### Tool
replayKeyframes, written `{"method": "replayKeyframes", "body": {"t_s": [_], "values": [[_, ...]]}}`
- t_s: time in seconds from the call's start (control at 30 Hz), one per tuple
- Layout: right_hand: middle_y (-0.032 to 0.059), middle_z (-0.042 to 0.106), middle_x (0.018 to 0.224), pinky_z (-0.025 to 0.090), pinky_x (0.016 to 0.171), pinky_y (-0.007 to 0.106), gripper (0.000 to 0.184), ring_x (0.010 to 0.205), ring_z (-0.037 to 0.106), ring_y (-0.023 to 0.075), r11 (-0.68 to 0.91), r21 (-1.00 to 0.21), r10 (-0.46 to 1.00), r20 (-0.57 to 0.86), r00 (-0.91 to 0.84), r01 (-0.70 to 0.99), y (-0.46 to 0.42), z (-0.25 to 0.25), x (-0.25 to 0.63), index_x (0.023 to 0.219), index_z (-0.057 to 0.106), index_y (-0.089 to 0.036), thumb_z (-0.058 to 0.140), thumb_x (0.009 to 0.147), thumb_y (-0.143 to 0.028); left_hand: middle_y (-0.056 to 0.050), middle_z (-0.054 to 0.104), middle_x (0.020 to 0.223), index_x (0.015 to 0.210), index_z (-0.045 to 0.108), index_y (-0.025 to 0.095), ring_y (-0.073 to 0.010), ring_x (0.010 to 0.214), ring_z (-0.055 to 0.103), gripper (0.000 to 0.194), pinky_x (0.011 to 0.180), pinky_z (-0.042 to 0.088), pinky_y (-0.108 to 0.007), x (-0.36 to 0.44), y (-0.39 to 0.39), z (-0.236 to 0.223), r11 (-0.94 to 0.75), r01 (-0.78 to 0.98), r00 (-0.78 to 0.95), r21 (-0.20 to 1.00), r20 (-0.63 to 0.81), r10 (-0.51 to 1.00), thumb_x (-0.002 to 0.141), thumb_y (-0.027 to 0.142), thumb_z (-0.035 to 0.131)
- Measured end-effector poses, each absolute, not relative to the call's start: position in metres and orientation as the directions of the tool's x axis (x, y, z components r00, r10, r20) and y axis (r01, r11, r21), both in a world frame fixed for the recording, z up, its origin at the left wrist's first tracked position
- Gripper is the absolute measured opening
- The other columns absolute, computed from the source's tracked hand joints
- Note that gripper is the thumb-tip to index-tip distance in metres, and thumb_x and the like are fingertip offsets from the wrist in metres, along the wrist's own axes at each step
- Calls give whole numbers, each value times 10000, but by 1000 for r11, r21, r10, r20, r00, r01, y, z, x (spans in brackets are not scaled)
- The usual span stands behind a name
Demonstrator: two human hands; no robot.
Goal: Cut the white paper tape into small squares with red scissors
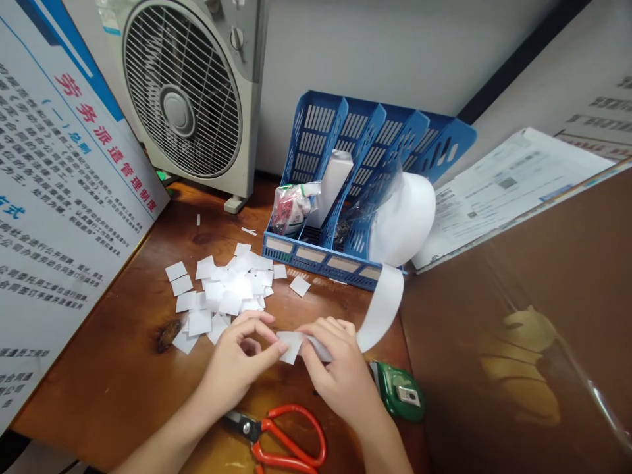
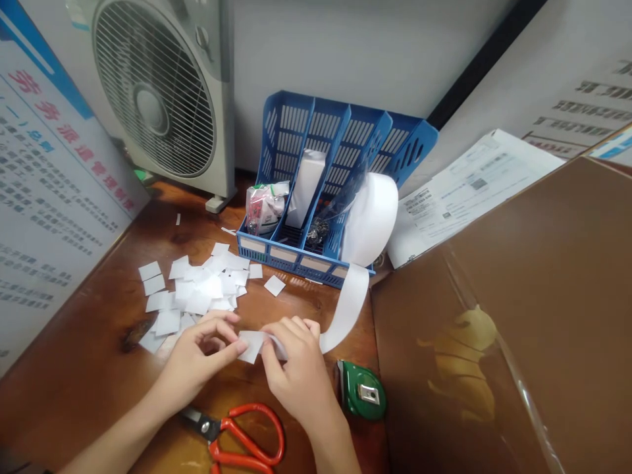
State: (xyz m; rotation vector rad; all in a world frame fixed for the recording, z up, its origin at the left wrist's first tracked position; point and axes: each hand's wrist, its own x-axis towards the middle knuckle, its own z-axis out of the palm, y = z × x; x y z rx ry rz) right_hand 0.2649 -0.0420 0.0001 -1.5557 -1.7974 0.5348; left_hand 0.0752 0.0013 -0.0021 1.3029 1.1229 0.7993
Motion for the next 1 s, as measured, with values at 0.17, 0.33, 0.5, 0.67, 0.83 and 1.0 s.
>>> {"method": "replayKeyframes", "body": {"t_s": [0.17, 0.33, 0.5, 0.67, 0.83, 1.0], "values": [[-21, 663, 819, 347, 850, 362, 164, 803, 572, 172, 182, -761, 969, 246, 17, 623, -48, -2, 268, 924, 651, -223, 515, 1015, -210, -101, 748, 1001, 726, 680, 165, -200, 814, 683, 250, 728, 518, -285, 81, 4, -4, 256, 46, 332, 966, -256, 908, 790, 365, 817], [-29, 665, 834, 363, 842, 353, 148, 813, 576, 172, 171, -812, 971, 235, 44, 558, -49, -3, 268, 942, 657, -240, 533, 1018, -215, -18, 713, 712, 716, 637, 167, -146, 662, 648, 287, 649, 501, -229, 86, 4, -7, 314, -25, 327, 949, -289, 900, 773, 352, 849], [-6, 670, 846, 379, 849, 363, 176, 835, 587, 191, 150, -838, 979, 199, 38, 525, -50, -1, 267, 937, 666, -236, 515, 1026, -226, -11, 743, 726, 904, 702, 173, -154, 688, 679, 260, 680, 542, -228, 87, 4, -11, 304, -67, 274, 950, -275, 921, 767, 320, 866], [-5, 662, 835, 379, 834, 358, 151, 829, 584, 195, 149, -824, 977, 210, 50, 547, -48, -1, 262, 948, 669, -237, 545, 1025, -273, -87, 829, 915, 918, 819, 178, -236, 829, 757, 240, 782, 604, -293, 87, 0, -9, 283, 4, 271, 959, -273, 923, 786, 377, 847], [-20, 652, 787, 374, 822, 346, 170, 792, 576, 181, 132, -840, 978, 197, 71, 526, -47, -3, 259, 860, 658, -233, 585, 1007, -274, -78, 839, 917, 962, 852, 197, -225, 788, 763, 270, 735, 614, -271, 86, -1, -10, 330, -7, 289, 944, -314, 904, 767, 382, 861], [-18, 645, 760, 371, 836, 352, 201, 787, 573, 185, 100, -850, 988, 148, 52, 518, -46, -1, 262, 838, 670, -237, 581, 1011, -287, -70, 815, 773, 867, 861, 177, -168, 591, 681, 242, 597, 583, -241, 85, -1, -8, 343, 7, 285, 939, -331, 899, 759, 393, 861]]}}
